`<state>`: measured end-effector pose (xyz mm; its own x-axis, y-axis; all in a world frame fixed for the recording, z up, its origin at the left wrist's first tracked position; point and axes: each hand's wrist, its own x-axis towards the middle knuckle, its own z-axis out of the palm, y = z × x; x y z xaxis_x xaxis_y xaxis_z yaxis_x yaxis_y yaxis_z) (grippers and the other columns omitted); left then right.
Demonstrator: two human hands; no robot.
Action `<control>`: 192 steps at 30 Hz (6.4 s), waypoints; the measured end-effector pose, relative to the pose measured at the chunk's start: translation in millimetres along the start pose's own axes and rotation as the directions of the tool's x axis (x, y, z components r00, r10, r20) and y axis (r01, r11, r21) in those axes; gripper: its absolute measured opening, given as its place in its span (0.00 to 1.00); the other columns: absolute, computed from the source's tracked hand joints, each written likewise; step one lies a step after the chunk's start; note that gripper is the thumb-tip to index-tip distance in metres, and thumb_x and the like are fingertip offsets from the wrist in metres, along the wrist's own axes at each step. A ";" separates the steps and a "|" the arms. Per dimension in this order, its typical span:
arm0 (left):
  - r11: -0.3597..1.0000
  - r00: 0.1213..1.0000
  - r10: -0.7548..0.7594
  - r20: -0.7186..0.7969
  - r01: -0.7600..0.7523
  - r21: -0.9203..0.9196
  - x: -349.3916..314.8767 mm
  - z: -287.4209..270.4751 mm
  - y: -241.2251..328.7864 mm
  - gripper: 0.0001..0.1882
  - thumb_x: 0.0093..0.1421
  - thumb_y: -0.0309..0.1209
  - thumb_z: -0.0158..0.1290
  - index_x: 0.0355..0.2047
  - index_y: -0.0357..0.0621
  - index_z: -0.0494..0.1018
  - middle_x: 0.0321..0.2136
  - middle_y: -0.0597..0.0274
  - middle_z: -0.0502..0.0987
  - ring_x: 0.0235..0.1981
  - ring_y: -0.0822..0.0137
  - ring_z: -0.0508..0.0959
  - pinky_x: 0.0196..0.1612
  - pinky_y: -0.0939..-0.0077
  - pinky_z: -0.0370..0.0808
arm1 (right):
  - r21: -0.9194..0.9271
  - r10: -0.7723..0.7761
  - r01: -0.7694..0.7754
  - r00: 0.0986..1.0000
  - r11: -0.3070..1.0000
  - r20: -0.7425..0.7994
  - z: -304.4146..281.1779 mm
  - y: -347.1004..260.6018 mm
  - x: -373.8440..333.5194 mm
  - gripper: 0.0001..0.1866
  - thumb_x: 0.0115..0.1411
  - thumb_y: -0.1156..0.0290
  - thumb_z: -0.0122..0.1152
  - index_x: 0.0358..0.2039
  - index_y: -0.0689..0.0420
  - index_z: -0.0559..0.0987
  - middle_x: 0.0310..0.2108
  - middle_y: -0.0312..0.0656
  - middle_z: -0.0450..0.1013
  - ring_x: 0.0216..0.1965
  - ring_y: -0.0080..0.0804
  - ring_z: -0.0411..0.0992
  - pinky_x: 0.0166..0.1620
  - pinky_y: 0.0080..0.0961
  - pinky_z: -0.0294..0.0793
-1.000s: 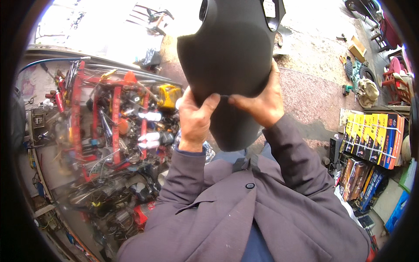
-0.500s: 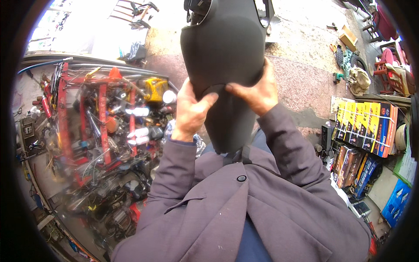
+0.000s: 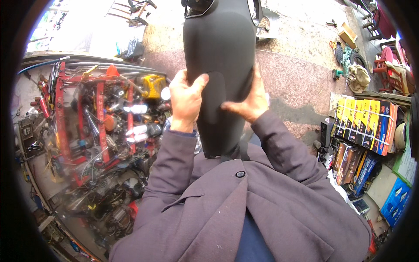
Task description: The person removes a side panel from a scooter, inspects it, and then reattaches it. They then fit a lower trim piece and a front cowl panel, aligning and pressing each into place on the scooter body.
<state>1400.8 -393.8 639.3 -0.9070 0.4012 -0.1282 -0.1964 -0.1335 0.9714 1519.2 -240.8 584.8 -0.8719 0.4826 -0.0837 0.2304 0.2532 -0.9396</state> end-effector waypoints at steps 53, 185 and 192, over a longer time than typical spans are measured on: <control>0.775 0.954 -0.299 0.010 0.236 0.587 -73.4 -81.8 -67.4 0.40 0.46 0.22 0.66 0.60 0.39 0.62 0.53 0.53 0.74 0.54 0.60 0.74 0.57 0.65 0.73 | -0.197 0.154 -0.127 0.979 0.972 0.131 68.5 51.2 -27.3 0.84 0.27 0.54 0.89 0.76 0.45 0.35 0.67 0.63 0.51 0.68 0.58 0.58 0.69 0.41 0.63; 0.752 0.914 0.115 -0.390 -0.337 -0.567 57.2 -206.5 65.8 0.28 0.67 0.49 0.54 0.56 0.38 0.67 0.53 0.57 0.72 0.55 0.60 0.72 0.60 0.62 0.69 | -0.126 -0.739 0.823 0.556 0.555 0.380 229.1 -207.9 126.5 0.28 0.46 0.75 0.64 0.53 0.49 0.81 0.40 0.49 0.76 0.37 0.43 0.77 0.37 0.34 0.80; 0.838 0.962 -0.117 -0.248 -0.038 -0.544 108.3 -214.1 86.1 0.16 0.66 0.45 0.53 0.37 0.44 0.71 0.39 0.59 0.73 0.42 0.63 0.74 0.52 0.64 0.72 | -0.146 -0.671 0.810 0.558 0.568 0.489 251.0 -204.0 179.3 0.29 0.46 0.72 0.67 0.53 0.50 0.80 0.44 0.52 0.75 0.43 0.45 0.76 0.43 0.36 0.80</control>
<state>1205.8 -555.9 666.2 -0.9416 0.1772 -0.2864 -0.3328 -0.6201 0.7104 1207.5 -416.4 678.1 -0.8521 -0.3108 0.4212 -0.5128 0.6569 -0.5528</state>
